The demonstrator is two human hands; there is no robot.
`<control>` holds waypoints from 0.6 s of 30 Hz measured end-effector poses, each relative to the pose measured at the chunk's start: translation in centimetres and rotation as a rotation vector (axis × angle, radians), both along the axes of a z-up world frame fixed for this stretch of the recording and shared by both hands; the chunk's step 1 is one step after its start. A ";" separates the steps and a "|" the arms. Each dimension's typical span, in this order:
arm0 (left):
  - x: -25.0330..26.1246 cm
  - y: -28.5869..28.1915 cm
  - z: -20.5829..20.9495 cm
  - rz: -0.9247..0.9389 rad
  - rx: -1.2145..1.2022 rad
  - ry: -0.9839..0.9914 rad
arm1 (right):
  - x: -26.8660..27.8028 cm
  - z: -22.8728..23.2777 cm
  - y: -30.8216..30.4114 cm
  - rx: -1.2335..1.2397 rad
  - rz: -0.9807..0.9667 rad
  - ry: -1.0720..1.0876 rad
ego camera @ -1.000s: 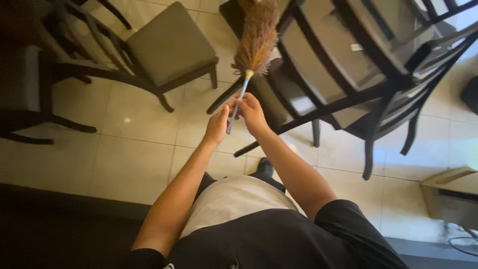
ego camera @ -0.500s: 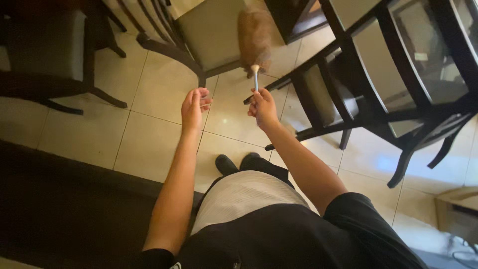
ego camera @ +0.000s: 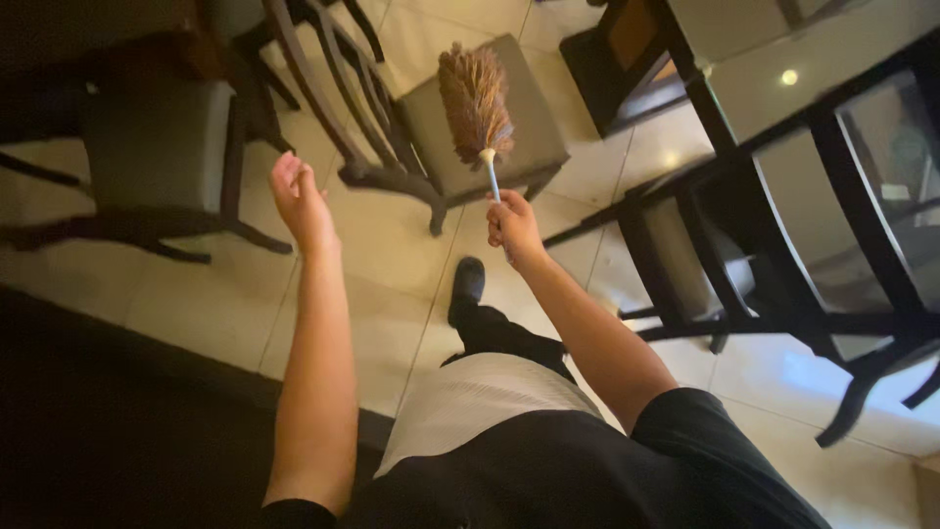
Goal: The person uses a duster to clean the seat and backrest of several dining chairs around a glass table. They move from chair to chair, dusting each surface in turn.
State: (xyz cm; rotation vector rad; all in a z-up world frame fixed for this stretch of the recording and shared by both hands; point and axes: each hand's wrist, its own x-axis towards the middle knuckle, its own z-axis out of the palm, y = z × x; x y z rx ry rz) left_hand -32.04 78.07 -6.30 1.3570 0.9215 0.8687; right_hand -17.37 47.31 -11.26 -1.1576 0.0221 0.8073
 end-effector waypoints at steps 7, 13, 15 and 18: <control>10.5 9.5 0.1 -0.324 -0.408 0.202 | 8.8 -2.1 7.7 -0.033 -0.019 0.024; 15.2 12.9 -2.2 -0.334 -0.559 -0.021 | 14.0 -0.5 12.1 -0.066 -0.002 0.048; 15.8 13.3 -2.8 -0.317 -0.567 -0.063 | 14.9 -1.0 12.5 -0.077 -0.007 0.038; 16.4 13.8 -2.0 -0.330 -0.499 0.052 | 16.4 -2.7 13.5 -0.098 -0.052 -0.006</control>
